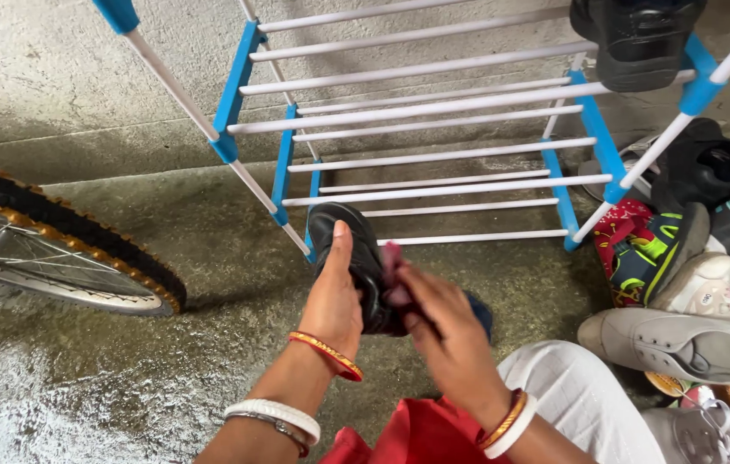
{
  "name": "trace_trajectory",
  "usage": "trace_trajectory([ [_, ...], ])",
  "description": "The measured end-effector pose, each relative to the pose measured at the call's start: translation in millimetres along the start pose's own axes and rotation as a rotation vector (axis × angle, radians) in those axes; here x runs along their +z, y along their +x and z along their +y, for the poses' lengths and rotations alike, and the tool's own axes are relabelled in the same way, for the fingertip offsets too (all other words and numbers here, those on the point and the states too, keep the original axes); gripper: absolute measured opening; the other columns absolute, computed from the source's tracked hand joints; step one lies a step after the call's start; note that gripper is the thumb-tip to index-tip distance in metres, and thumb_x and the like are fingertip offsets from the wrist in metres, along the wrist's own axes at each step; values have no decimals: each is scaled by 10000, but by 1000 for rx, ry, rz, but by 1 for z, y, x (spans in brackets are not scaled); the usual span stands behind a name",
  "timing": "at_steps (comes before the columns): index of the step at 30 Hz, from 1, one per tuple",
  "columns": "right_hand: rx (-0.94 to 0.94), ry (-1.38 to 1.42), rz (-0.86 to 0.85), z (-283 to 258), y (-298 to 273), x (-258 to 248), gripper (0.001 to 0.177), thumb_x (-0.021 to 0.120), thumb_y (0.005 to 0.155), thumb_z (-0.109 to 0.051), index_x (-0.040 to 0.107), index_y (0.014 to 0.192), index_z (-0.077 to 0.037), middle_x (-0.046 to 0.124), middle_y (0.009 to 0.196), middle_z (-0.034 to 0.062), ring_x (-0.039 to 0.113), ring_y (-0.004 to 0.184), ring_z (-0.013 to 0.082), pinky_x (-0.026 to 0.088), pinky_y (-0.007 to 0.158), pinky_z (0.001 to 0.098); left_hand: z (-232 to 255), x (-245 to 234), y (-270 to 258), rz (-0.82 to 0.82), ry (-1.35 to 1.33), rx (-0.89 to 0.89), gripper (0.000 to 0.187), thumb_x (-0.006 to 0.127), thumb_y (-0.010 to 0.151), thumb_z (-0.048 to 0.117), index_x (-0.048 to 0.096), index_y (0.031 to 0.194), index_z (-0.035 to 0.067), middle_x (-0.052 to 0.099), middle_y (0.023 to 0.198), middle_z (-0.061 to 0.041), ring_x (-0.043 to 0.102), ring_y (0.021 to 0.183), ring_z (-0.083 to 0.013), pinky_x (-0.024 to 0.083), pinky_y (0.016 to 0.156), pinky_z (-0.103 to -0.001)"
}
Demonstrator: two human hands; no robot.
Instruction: The person wipes a black shoe with a red cloth, then places a sock inside it and sets it on a shoe rack. The person then picks up another black shoe and continues wiping it with the cloth.
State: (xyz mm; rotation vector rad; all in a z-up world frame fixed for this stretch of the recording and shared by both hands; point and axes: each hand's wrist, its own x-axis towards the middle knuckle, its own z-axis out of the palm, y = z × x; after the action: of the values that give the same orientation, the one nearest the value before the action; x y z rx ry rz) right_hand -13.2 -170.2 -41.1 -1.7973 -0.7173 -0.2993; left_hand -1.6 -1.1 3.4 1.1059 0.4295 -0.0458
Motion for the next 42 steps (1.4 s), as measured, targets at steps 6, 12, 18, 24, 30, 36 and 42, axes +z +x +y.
trace_trajectory([
  [6, -220, -130, -16, -8, -2, 14, 497, 640, 843, 80, 639, 1329, -25, 617, 1409, 144, 577, 1313, 351, 478, 1081, 427, 13, 5, -6, 64, -151, 6, 943, 412, 884, 718, 328, 1547, 53, 497, 1542, -128, 532, 1320, -291, 437, 1078, -422],
  [12, -248, -88, -38, 1, -14, 13, 516, 607, 767, 121, 709, 1241, -56, 679, 1382, 87, 636, 1274, 304, 521, 1065, 411, 25, 0, -1, 130, -309, 182, 866, 472, 907, 657, 417, 1491, 19, 501, 1515, -135, 516, 1377, -274, 411, 1157, -418],
  [18, -242, -181, 99, 4, -7, 13, 454, 635, 836, 102, 671, 1275, -6, 627, 1403, 151, 584, 1288, 366, 477, 1065, 455, 20, 4, 2, 103, -293, 86, 859, 465, 923, 668, 449, 1456, -5, 569, 1450, -175, 558, 1332, -285, 420, 1116, -414],
  [24, -247, -135, -18, 25, -13, 24, 448, 618, 821, 95, 716, 1228, -65, 685, 1343, 112, 632, 1273, 331, 501, 1088, 422, 7, -9, 23, 193, -272, 6, 741, 478, 930, 619, 582, 1377, 37, 677, 1253, -118, 616, 1119, -280, 490, 966, -443],
  [30, -9, 61, 219, 46, -4, -7, 397, 553, 891, 104, 729, 1204, -65, 701, 1319, 114, 664, 1226, 269, 515, 1060, 374, 13, -29, 14, 20, 1452, 140, 482, 548, 1024, 495, 746, 1113, 65, 728, 1103, -216, 676, 1099, -391, 527, 966, -446],
  [36, -67, -57, 179, 48, 12, -25, 435, 522, 891, 91, 705, 1253, -66, 681, 1349, 119, 637, 1238, 279, 485, 1073, 390, 16, 17, -19, -509, 2043, 6, 300, 599, 990, 359, 717, 1107, 110, 717, 1130, -166, 651, 1122, -371, 495, 999, -474],
  [42, -81, -128, -64, 69, 7, -30, 406, 566, 871, 63, 711, 1231, -56, 705, 1288, 86, 635, 1206, 303, 455, 1064, 430, 13, 3, -11, -558, 2346, 624, 215, 628, 866, 161, 789, 1005, 132, 714, 1106, -145, 549, 1251, -332, 365, 1100, -445],
])
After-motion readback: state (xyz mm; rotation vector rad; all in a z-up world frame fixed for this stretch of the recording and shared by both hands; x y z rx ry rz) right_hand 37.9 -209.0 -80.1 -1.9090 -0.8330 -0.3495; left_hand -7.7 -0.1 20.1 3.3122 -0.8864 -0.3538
